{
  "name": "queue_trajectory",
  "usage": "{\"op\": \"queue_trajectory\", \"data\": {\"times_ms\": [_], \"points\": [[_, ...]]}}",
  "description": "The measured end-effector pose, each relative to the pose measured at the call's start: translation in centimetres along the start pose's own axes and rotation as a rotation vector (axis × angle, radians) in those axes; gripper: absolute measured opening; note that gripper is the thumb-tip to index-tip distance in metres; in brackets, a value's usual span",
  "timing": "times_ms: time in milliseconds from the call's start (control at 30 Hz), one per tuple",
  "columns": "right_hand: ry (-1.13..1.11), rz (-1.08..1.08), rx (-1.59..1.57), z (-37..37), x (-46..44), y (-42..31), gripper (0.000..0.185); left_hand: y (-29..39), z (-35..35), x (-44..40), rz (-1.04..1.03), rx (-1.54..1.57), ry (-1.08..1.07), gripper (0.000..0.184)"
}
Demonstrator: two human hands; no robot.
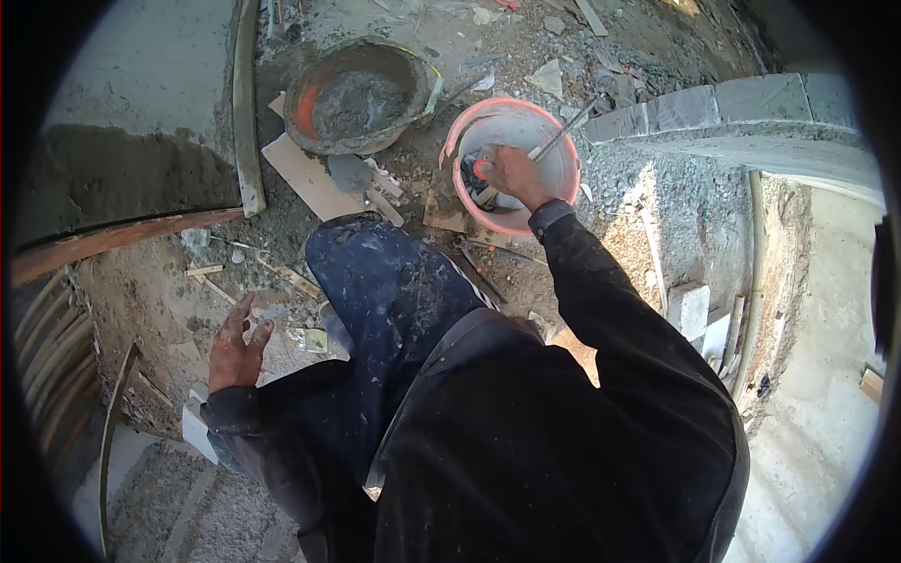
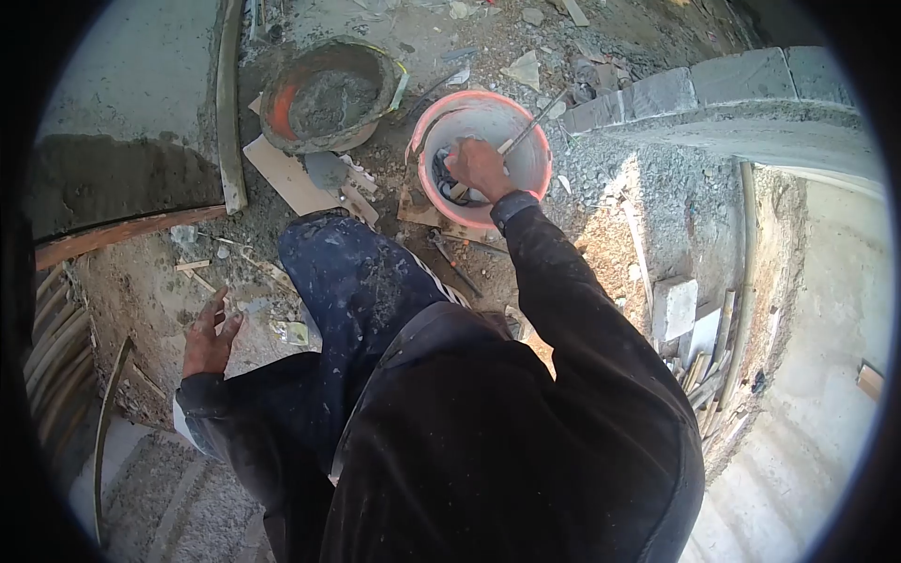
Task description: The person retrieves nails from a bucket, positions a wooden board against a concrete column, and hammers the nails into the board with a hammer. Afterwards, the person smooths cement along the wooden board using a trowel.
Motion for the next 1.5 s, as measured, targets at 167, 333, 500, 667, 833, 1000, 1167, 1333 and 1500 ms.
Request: {"op": "queue_trajectory", "data": {"times_ms": [167,333,500,667,833,1000,1167,1333,1500], "points": [[-0.034,0.226,0.484,-7.9,-2.0,-1.3,0.031,0.2,-0.5,0.2,0.035,-0.029,-0.03,0.061],[-0.071,0.24,0.395,-4.1,-2.2,-2.6,0.025,0.8,-0.5,0.5,0.044,0.059,-0.055,0.061],[0.107,0.072,0.309,3.1,-0.6,1.2,0.014,-0.3,-0.6,0.6,0.035,0.032,-0.024,0.06],[0.154,0.145,0.142,-0.2,-1.7,0.5,0.018,0.0,-0.9,0.2,0.011,0.022,-0.033,0.06],[-0.495,-0.2,-0.22,-10.2,-1.9,0.6,0.025,0.0,-1.4,0.6,0.054,-0.026,-0.046,0.061],[-0.487,0.163,0.101,-13.0,-2.6,0.3,0.028,0.4,-1.5,1.3,0.022,0.012,-0.009,0.061],[-0.521,0.164,0.422,-8.9,0.1,-0.7,0.03,-0.3,-1.5,1.5,0.039,0.007,-0.018,0.06],[-0.375,-0.002,0.356,-6.1,1.1,0.0,0.031,-0.2,-1.8,1.1,0.03,0.035,-0.044,0.06],[-0.598,-0.002,-0.068,-15.2,0.3,2.8,0.032,-0.3,-1.9,0.9,0.046,0.022,-0.042,0.061]]}}
Point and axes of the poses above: each hand's wrist, its own x-axis away from the middle knuckle, its own z-axis out of the back of the hand, y = z × x, the point moved 10 cm from there along -x, towards the middle knuckle, and after that the axes turned 3 degrees about -x, right-handed, at the moved point
